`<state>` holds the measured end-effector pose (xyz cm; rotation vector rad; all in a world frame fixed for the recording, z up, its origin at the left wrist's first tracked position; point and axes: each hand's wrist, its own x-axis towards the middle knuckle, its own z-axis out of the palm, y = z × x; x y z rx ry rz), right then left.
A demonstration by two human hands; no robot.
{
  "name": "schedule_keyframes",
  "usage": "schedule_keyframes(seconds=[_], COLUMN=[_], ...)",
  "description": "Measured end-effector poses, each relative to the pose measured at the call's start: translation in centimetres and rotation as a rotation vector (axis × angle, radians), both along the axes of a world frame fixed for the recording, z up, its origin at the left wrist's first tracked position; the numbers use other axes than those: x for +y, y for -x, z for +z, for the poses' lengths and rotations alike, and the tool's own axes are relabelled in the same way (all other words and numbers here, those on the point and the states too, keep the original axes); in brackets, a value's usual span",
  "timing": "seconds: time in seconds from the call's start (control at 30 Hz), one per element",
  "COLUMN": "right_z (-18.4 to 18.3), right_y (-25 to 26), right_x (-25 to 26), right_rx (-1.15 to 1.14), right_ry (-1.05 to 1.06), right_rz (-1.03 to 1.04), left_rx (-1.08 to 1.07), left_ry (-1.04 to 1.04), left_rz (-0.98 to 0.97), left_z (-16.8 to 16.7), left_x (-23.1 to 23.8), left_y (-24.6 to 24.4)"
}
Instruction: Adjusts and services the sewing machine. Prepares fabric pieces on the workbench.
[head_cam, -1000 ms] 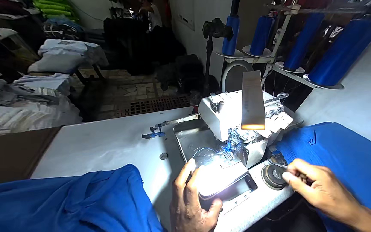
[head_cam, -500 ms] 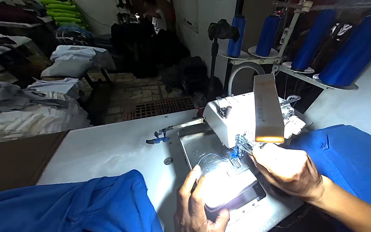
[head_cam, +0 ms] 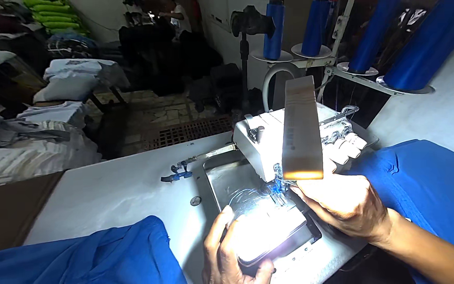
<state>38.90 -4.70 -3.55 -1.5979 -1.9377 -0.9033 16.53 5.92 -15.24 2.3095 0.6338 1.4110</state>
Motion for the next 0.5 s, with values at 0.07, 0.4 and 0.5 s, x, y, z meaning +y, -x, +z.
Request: schedule_keyframes(seconds=[0.07,0.4,0.5], right_z=[-0.05,0.18,0.52], right_y=[-0.05,-0.56,-0.71], right_x=[-0.04,-0.08,-0.25], right_rx=[0.019,-0.015,-0.055], right_ry=[-0.003,0.029,0.036], right_rz=[0.009,0.061,0.073], left_rx=[0.002,0.014,0.009], left_ry=[-0.003,-0.022,-0.017], left_rz=[-0.006,-0.028,-0.052], left_z=[0.00,0.20,0.79], left_x=[0.03,0.29,0.18], left_y=[0.03,0.30,0.60])
